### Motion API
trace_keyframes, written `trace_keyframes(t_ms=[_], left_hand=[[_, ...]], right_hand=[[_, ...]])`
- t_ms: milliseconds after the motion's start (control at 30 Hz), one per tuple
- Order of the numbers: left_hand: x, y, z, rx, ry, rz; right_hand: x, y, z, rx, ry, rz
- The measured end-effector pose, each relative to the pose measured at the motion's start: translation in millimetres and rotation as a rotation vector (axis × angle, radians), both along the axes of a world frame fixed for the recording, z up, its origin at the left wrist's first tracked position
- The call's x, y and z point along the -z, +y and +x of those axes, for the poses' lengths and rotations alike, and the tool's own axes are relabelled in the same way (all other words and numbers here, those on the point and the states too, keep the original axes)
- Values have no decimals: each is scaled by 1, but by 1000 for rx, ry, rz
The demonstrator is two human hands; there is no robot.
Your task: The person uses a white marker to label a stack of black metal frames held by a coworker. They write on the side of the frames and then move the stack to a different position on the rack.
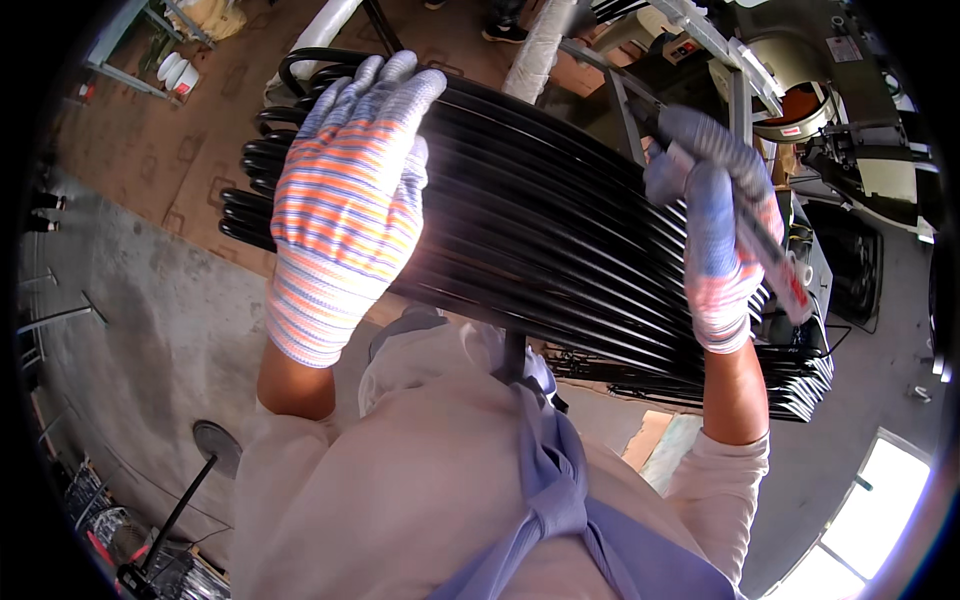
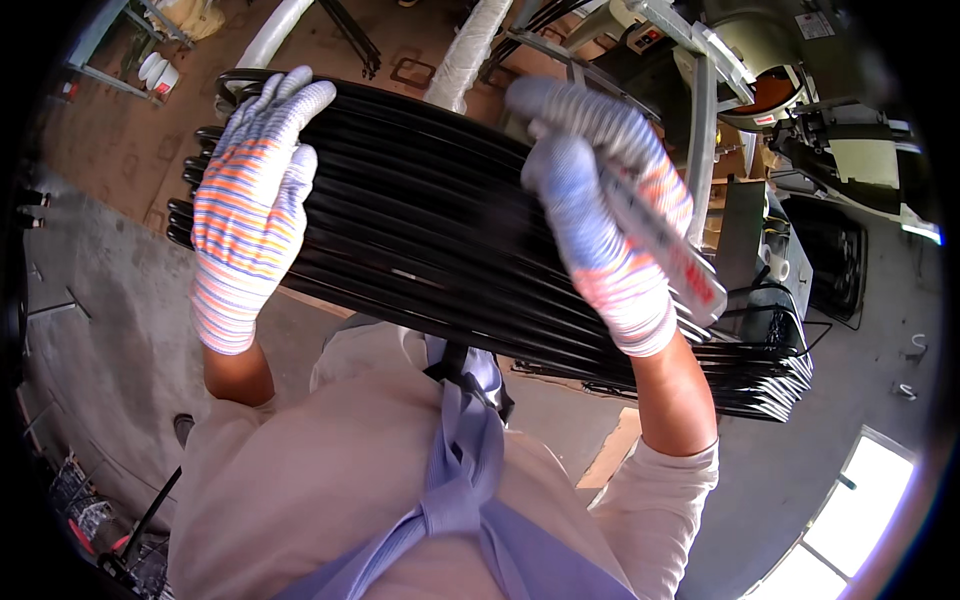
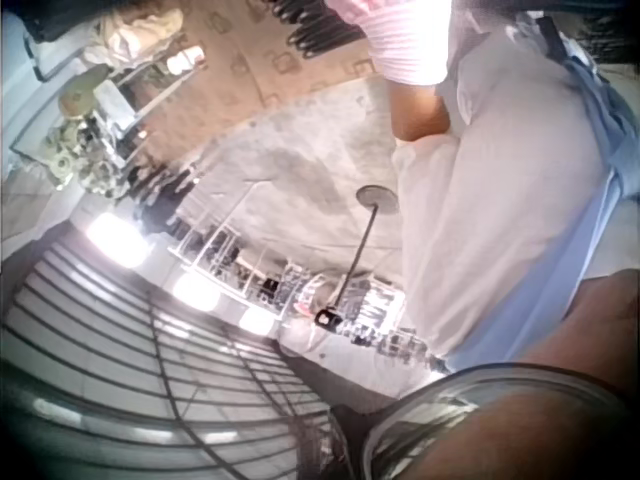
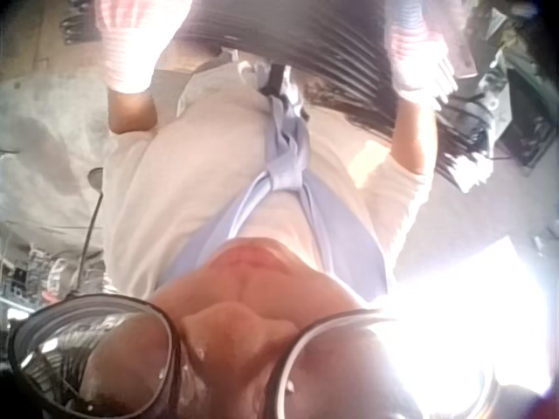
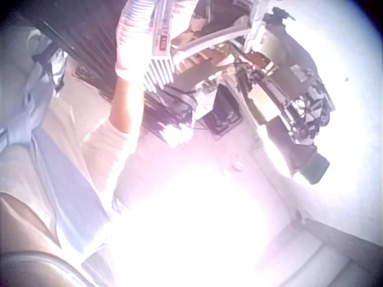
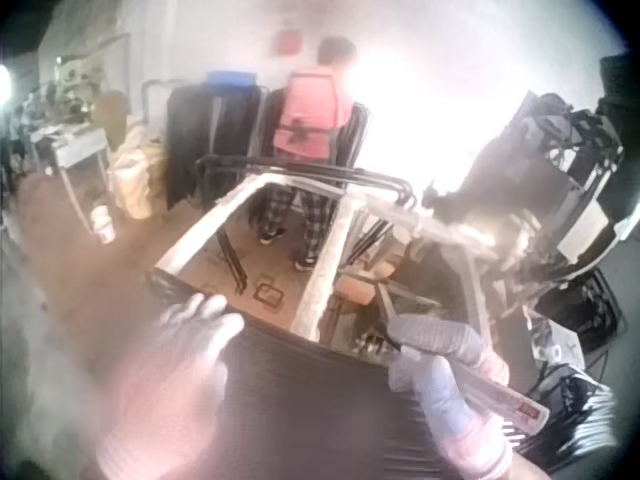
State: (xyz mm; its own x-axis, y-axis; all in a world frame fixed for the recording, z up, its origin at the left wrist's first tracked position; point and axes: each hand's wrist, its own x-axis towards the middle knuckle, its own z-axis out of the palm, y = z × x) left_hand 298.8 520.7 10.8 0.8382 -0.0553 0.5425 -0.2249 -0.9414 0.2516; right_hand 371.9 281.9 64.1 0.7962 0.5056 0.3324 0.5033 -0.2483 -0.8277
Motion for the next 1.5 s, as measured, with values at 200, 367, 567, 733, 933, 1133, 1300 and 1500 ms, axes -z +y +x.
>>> trace_keyframes(t_ms=[200, 367, 567, 733, 933, 1133, 1300, 1500], left_hand=[[0, -3, 0, -30, 27, -7], [3, -6, 7, -74, 80, -7], [5, -1, 3, 69, -72, -172], [-9, -35, -37, 325, -166, -468], [11, -53, -47, 589, -334, -343], [-5, -31, -56, 429, -249, -467], [0, -7, -45, 155, -229, -338], [-7, -5, -26, 192, -101, -99]], right_hand=[[-3, 24, 12, -428, -750, -440], [14, 36, 20, -442, -687, -443], [17, 38, 26, -445, -771, -343], [10, 34, 10, -476, -706, -291], [4, 35, -8, -517, -625, -261], [-10, 20, -33, -494, -506, -179], [-5, 9, -31, -471, -557, -272], [5, 20, -26, -290, -810, -398]])
